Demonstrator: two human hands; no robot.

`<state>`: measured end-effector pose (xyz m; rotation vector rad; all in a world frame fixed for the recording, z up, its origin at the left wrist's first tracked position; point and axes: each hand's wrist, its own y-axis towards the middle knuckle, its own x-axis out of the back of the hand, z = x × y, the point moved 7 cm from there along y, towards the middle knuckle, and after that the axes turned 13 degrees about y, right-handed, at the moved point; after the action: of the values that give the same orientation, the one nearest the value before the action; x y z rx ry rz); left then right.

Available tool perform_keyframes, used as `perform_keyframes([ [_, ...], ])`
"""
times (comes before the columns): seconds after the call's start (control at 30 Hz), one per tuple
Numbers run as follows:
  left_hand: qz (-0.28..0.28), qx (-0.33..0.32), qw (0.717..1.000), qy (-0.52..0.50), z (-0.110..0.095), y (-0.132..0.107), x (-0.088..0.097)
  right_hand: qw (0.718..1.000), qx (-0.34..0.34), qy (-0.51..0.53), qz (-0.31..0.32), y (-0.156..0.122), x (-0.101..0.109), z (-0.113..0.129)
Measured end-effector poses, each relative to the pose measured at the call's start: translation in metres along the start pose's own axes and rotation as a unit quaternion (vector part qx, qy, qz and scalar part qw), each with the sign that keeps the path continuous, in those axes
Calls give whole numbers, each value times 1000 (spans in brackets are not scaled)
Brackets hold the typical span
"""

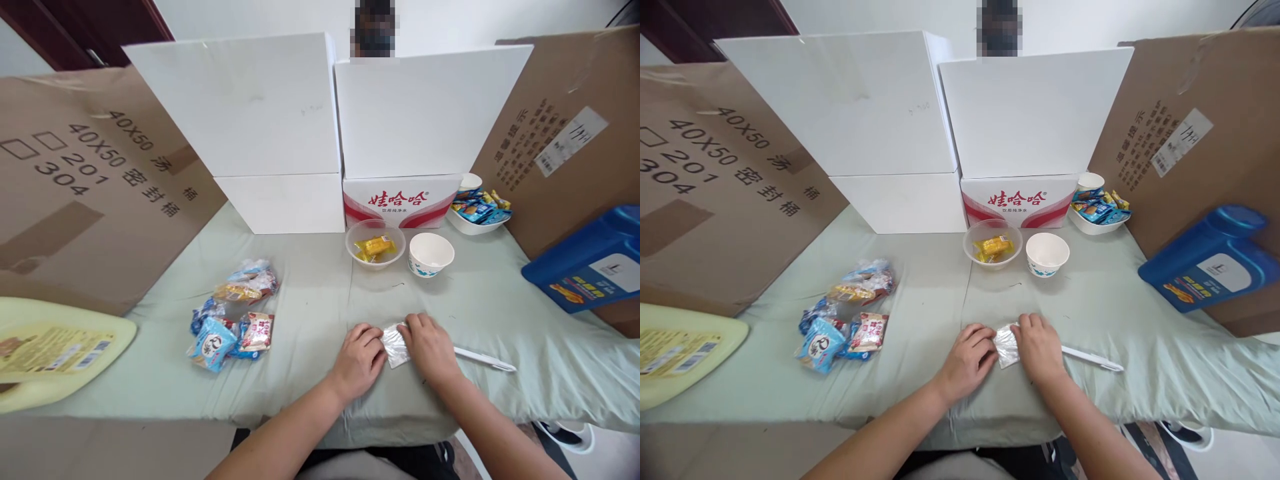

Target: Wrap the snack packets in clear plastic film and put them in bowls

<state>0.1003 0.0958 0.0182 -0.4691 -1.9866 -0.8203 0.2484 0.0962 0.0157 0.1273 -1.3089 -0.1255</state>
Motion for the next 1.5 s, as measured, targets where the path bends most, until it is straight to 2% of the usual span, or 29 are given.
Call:
perform_keyframes([
  [0.07,-2,0,1000,1,0,0,0,997,15,4,-71,1,18,-9],
  [0.13,-3,0,1000,-2,0,-1,0,991,55,45,-113,-2,31,-8],
  [0.2,-4,-4,1000,-5,-1,-2,1,982,132,105,-79,-9,33,7],
  [0.27,-13,-5,1000,-1,-1,-3,3,971,194,142,-4,-19,23,26],
  [0.37,-53,14,998,4,3,-6,9,968,196,146,56,-31,7,39],
  [0.47,-94,40,995,-7,10,-10,13,963,202,151,95,-29,-2,37],
  [0.53,-100,50,994,-12,14,-12,11,953,227,178,90,-13,9,29],
  [0.6,-93,49,994,-14,16,-12,8,958,207,194,35,21,35,8],
  [0.63,-90,47,995,-14,17,-12,6,968,172,185,-1,43,51,-6],
  [0.67,-85,44,995,-13,17,-11,5,983,106,149,-18,66,62,-23],
  [0.7,-78,40,996,-12,17,-11,3,994,29,101,-2,90,69,-41],
  [0.77,-62,33,998,-10,17,-10,0,997,-37,70,21,131,79,-62],
  [0.83,-44,24,999,-7,16,-8,-2,992,-78,56,84,164,72,-75],
  [0.9,-33,19,999,-6,15,-7,-3,980,-109,51,158,185,51,-82],
  [1.03,-14,36,999,-15,11,-6,-3,957,-134,50,253,198,11,-89],
  [1.13,-8,57,998,-17,10,-7,-5,952,-115,54,277,196,0,-92],
  [1.23,-10,55,998,6,13,-7,-11,955,-43,71,285,199,7,-94],
  [1.33,-8,46,998,32,15,-7,-20,968,35,83,236,199,25,-97],
  [1.37,-11,43,998,33,14,-7,-23,975,56,84,198,194,31,-99],
  [1.43,-40,48,998,8,12,-7,-19,986,97,92,98,172,40,-101],
  [1.47,-65,55,996,-18,12,-7,-12,983,142,116,-6,153,49,-99],
  [1.5,-93,63,993,-48,14,-8,-1,971,178,144,-65,128,50,-98],
])
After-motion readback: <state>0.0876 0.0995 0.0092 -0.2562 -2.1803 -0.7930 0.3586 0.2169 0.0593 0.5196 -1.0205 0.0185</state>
